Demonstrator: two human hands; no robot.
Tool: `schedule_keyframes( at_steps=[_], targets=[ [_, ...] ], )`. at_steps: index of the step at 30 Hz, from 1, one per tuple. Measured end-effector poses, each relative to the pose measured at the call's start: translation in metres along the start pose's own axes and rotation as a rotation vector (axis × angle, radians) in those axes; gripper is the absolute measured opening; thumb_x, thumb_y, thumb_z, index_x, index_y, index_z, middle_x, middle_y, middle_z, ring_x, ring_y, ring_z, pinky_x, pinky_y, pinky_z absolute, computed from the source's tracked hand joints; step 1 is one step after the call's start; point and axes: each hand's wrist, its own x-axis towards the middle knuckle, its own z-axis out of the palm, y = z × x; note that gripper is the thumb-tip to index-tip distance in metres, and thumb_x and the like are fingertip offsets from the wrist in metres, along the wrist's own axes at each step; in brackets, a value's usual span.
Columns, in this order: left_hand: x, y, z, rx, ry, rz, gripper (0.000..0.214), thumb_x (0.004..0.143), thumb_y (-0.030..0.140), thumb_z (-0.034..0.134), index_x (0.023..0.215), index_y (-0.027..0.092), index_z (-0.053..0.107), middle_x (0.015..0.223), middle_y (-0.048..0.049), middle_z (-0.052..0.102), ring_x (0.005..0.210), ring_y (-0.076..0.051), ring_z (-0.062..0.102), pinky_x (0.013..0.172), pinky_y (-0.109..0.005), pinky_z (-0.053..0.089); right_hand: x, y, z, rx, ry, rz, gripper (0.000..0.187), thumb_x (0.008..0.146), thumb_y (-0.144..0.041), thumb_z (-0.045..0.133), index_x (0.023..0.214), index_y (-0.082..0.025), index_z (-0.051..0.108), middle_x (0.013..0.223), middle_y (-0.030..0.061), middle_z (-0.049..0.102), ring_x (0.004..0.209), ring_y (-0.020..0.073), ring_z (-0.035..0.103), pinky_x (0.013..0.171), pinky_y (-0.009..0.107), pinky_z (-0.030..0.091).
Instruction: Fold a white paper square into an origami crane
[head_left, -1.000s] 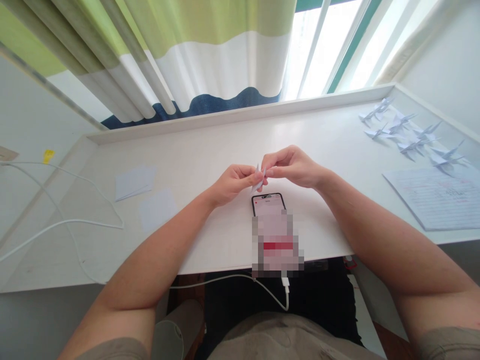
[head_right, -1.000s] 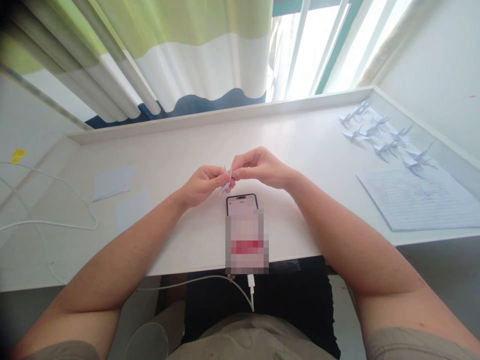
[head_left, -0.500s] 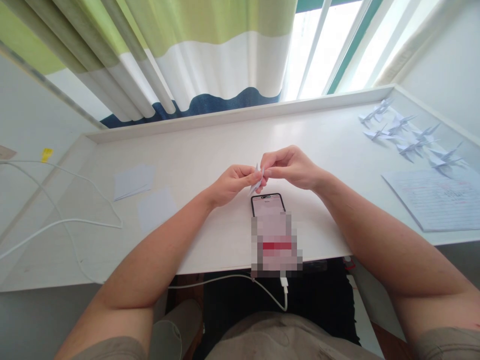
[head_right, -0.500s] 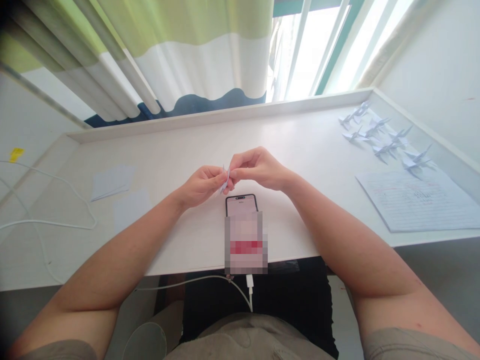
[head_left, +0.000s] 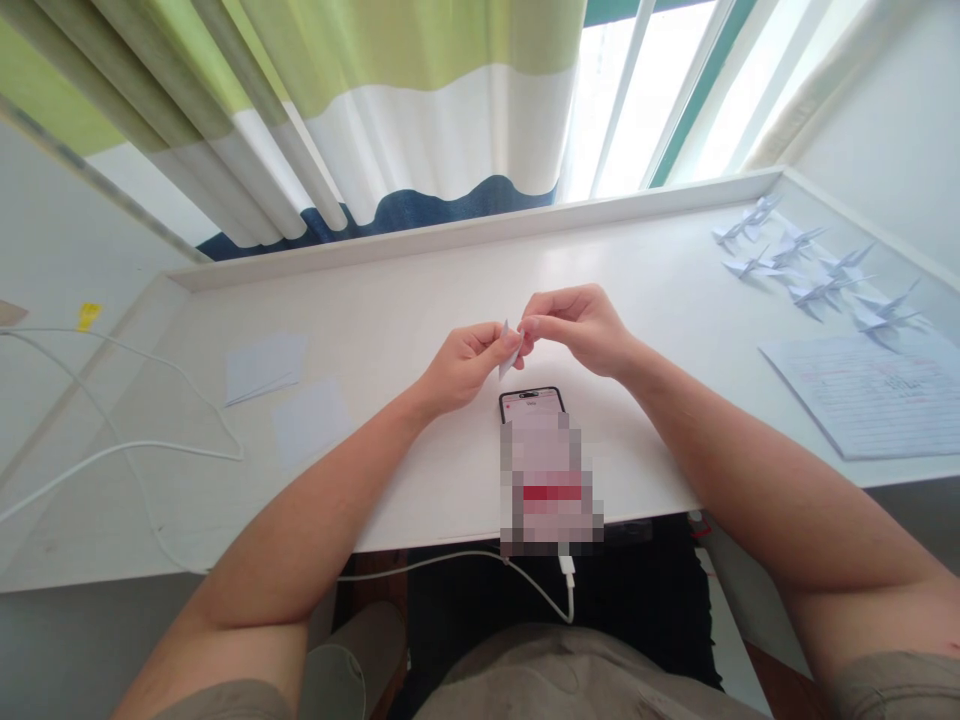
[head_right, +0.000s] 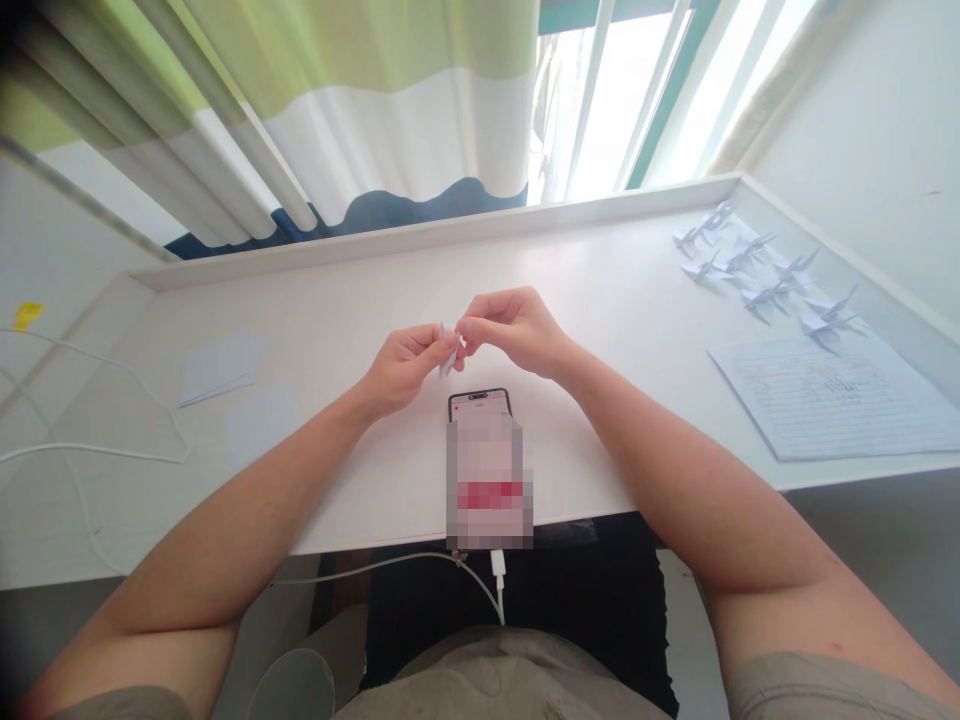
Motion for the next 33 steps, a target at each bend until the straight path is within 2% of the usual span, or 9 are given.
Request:
schedule_keyframes(
  at_steps=[4, 8, 11, 20, 27, 33],
  targets=[
    [0.000, 0.000, 0.000, -0.003, -0.001, -0.022, 0.053, 0.095, 0.068, 0.074, 0.079, 0.017, 0.073, 0.079, -0.0048, 0.072, 0.074, -0.014, 0.061, 0.072, -0.030, 0.048, 0.001, 0.000, 0.005, -0.071, 0.064, -0.016, 0.028, 0.088, -0.033, 0.086, 0.069, -0.019, 0.071, 0.065, 0.0009, 0.070, 0.064, 0.0183, 0.073, 0.067, 0.035, 0.061],
    [0.001, -0.001, 0.000, -0.050, 0.061, -0.043, 0.047, 0.090, 0.065, 0.082, 0.087, 0.018, 0.076, 0.075, -0.0028, 0.072, 0.070, -0.013, 0.061, 0.070, -0.029, 0.048, 0.001, 0.003, 0.007, -0.193, 0.184, -0.029, 0.024, 0.086, -0.028, 0.084, 0.068, -0.020, 0.070, 0.064, -0.0005, 0.069, 0.062, 0.0151, 0.068, 0.064, 0.032, 0.058],
    [0.002, -0.002, 0.000, -0.056, 0.078, -0.059, 0.046, 0.088, 0.063, 0.085, 0.086, 0.018, 0.076, 0.073, -0.0020, 0.071, 0.067, -0.012, 0.060, 0.067, -0.029, 0.047, 0.001, 0.005, 0.008, -0.242, 0.222, -0.030, 0.022, 0.085, -0.027, 0.082, 0.069, -0.020, 0.069, 0.066, -0.0003, 0.070, 0.064, 0.0150, 0.067, 0.064, 0.032, 0.058],
    [0.002, -0.004, -0.001, -0.088, 0.136, -0.093, 0.047, 0.082, 0.060, 0.091, 0.085, 0.017, 0.073, 0.076, -0.0032, 0.075, 0.071, -0.014, 0.068, 0.074, -0.030, 0.054, 0.001, 0.005, 0.010, -0.184, 0.163, -0.029, 0.021, 0.089, -0.027, 0.080, 0.072, -0.020, 0.070, 0.066, 0.0001, 0.070, 0.066, 0.0165, 0.070, 0.068, 0.034, 0.059],
    [0.001, -0.004, -0.001, -0.048, 0.104, -0.081, 0.049, 0.088, 0.064, 0.084, 0.086, 0.017, 0.073, 0.078, -0.0050, 0.076, 0.073, -0.015, 0.068, 0.073, -0.029, 0.052, 0.001, 0.006, -0.001, -0.217, 0.183, -0.030, 0.021, 0.089, -0.031, 0.082, 0.073, -0.019, 0.075, 0.068, 0.0009, 0.072, 0.066, 0.0151, 0.067, 0.068, 0.033, 0.056],
    [0.002, -0.004, -0.001, -0.003, 0.132, -0.043, 0.054, 0.092, 0.069, 0.077, 0.083, 0.017, 0.074, 0.080, -0.0072, 0.078, 0.075, -0.016, 0.068, 0.075, -0.031, 0.053, 0.001, 0.007, 0.000, -0.098, 0.056, 0.000, 0.015, 0.086, -0.029, 0.086, 0.080, -0.019, 0.077, 0.072, 0.0016, 0.073, 0.072, 0.0178, 0.072, 0.071, 0.035, 0.059]
  ],
)
